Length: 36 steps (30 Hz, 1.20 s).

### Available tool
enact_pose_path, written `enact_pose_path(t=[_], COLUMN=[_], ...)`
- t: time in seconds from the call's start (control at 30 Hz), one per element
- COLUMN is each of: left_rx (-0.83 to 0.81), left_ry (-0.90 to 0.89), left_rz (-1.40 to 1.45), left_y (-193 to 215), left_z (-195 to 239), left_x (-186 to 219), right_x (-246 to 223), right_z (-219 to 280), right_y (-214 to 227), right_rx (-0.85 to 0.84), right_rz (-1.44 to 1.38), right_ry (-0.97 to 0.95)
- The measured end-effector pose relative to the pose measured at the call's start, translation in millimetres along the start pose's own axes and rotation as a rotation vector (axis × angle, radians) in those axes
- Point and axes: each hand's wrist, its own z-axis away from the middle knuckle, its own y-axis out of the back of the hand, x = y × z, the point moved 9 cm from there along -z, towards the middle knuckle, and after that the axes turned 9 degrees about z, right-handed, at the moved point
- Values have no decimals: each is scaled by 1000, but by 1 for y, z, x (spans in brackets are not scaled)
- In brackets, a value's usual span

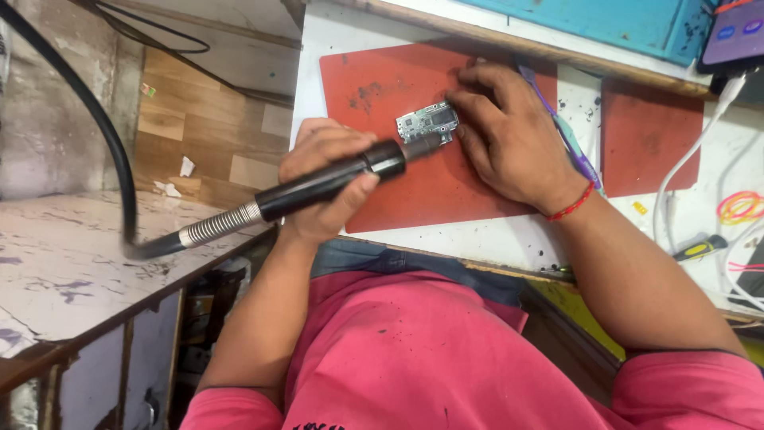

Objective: The person scrapes a small circuit board with a purple tool and then uses a hot air gun to heat the board. The person holds the board steady with one hand while applying the tool or hot air with the other.

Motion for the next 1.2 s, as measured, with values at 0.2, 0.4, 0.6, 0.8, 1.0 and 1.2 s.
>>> enact_pose_path(t=[0.2,0.4,0.6,0.8,1.0,1.2], left_rx=[-3,25,31,102,95,-52], left_ry=[-21,23,5,59,59,-64], left_rz=[-21,-36,-23,-36,-9,-113], left_y=[1,2,6,9,10,-10], left_z=[3,-2,0,0,4,-11], left_x=[1,-2,-7,-5,-14,13], right_x=[-3,2,-2,3,4,-3], right_z=[7,-3,-1,2,3,-7], right_y=[-8,-1,-3,-6,-8,6], right_rx=[6,3,-3,-4,-18,43], right_rz=[38,0,42,35,32,63], right_ry=[19,8,38,-32,-27,-40])
